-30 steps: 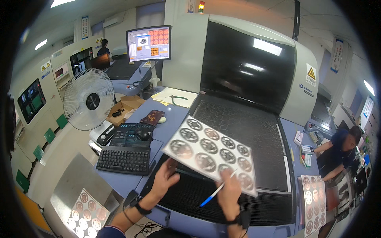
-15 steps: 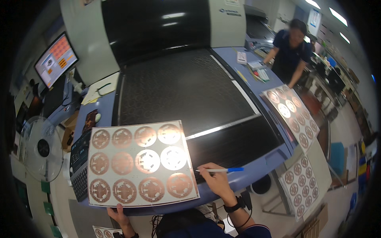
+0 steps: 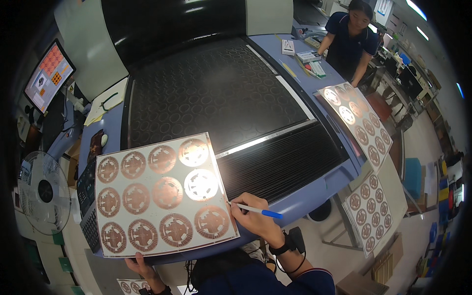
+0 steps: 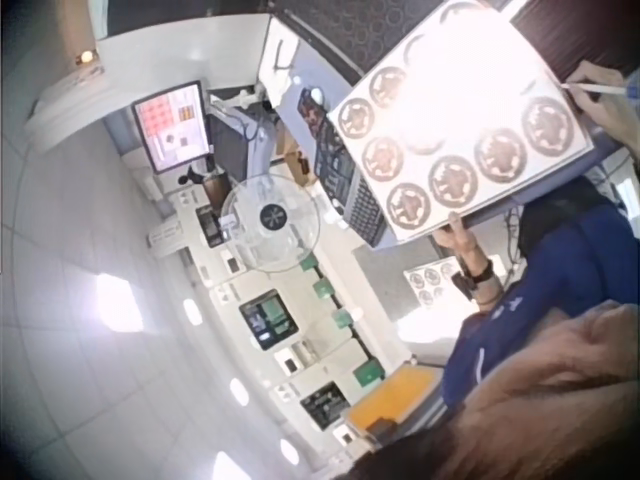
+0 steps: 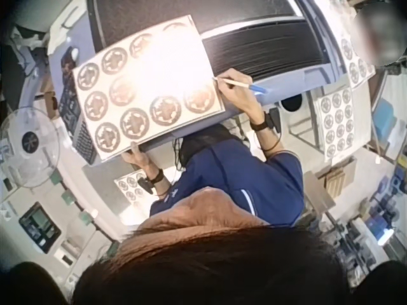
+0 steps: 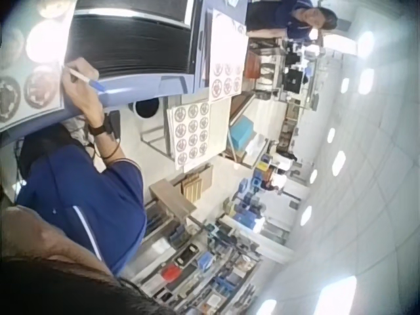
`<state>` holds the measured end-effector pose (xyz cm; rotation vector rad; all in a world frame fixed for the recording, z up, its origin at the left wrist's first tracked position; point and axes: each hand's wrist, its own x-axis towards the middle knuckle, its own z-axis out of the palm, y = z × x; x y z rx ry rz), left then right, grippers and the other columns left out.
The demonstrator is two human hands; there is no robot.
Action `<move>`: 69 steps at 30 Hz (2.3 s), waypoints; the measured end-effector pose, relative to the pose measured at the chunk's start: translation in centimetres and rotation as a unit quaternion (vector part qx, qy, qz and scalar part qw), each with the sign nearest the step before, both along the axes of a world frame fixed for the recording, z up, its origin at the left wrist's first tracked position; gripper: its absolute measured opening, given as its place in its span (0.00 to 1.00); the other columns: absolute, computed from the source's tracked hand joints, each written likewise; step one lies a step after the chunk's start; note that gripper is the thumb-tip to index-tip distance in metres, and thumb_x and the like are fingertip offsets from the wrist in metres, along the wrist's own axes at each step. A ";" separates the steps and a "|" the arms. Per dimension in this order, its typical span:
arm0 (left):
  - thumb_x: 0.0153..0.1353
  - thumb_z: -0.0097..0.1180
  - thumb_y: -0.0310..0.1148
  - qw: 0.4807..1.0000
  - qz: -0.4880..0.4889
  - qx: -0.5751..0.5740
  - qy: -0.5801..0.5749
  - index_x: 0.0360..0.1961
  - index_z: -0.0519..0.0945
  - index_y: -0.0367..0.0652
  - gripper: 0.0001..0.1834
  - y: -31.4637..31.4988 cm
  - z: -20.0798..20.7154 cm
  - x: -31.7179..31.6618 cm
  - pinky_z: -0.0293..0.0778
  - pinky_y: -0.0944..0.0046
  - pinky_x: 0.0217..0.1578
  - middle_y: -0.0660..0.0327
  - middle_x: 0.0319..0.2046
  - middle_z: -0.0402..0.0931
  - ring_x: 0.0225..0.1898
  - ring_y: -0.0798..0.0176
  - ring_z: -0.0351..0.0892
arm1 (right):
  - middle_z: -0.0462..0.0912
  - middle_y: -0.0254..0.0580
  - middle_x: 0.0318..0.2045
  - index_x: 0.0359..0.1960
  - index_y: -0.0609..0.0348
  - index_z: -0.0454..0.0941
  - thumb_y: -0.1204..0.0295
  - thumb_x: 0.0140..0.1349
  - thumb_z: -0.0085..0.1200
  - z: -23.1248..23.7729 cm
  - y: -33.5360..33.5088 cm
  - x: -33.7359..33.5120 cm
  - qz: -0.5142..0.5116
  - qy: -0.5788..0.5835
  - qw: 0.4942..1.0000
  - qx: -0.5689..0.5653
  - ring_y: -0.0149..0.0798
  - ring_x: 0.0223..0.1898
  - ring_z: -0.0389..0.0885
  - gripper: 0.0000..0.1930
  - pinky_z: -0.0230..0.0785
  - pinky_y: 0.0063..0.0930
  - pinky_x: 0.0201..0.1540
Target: Inspecting and marking circular copper circuits on large PCB sheets using an optical inspection machine and a pen.
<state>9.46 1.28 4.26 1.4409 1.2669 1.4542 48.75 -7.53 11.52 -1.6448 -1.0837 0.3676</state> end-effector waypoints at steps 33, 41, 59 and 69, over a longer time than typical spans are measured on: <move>0.61 0.55 0.33 1.000 0.007 -0.018 -0.022 0.66 0.58 0.24 0.36 -0.2 1.1 0.8 0.62 0.52 0.61 0.43 0.63 0.62 0.60 0.52 0.66 | 0.79 0.45 0.21 0.25 0.65 0.77 0.78 0.51 0.59 -0.5 -1.0 0.4 0.069 -0.009 0.998 0.002 0.40 0.22 0.78 0.03 0.68 0.31 0.25; 0.61 0.55 0.34 1.000 0.011 -0.005 -0.015 0.65 0.59 0.25 0.35 -0.2 1.0 0.8 0.63 0.53 0.60 0.45 0.61 0.64 0.58 0.53 0.67 | 0.77 0.45 0.20 0.23 0.63 0.76 0.79 0.49 0.59 -0.7 -1.2 0.3 0.071 -0.036 0.996 0.027 0.41 0.21 0.77 0.03 0.67 0.31 0.24; 0.61 0.54 0.30 0.998 -0.030 0.045 -0.023 0.61 0.64 0.25 0.29 0.3 1.7 2.4 0.65 0.58 0.58 0.51 0.54 0.70 0.54 0.59 0.70 | 0.77 0.44 0.18 0.22 0.64 0.77 0.79 0.49 0.57 -1.2 -1.7 0.8 0.075 -0.036 0.997 -0.002 0.38 0.19 0.76 0.02 0.67 0.29 0.23; 0.57 0.57 0.25 0.901 0.038 0.120 -0.414 0.58 0.67 0.32 0.27 -4.8 10.9 0.2 0.85 0.63 0.40 0.47 0.49 0.78 0.48 0.55 0.82 | 0.71 0.35 0.25 0.29 0.58 0.71 0.72 0.55 0.55 -4.9 -2.5 2.6 -0.027 0.204 0.955 0.215 0.26 0.25 0.66 0.06 0.59 0.16 0.25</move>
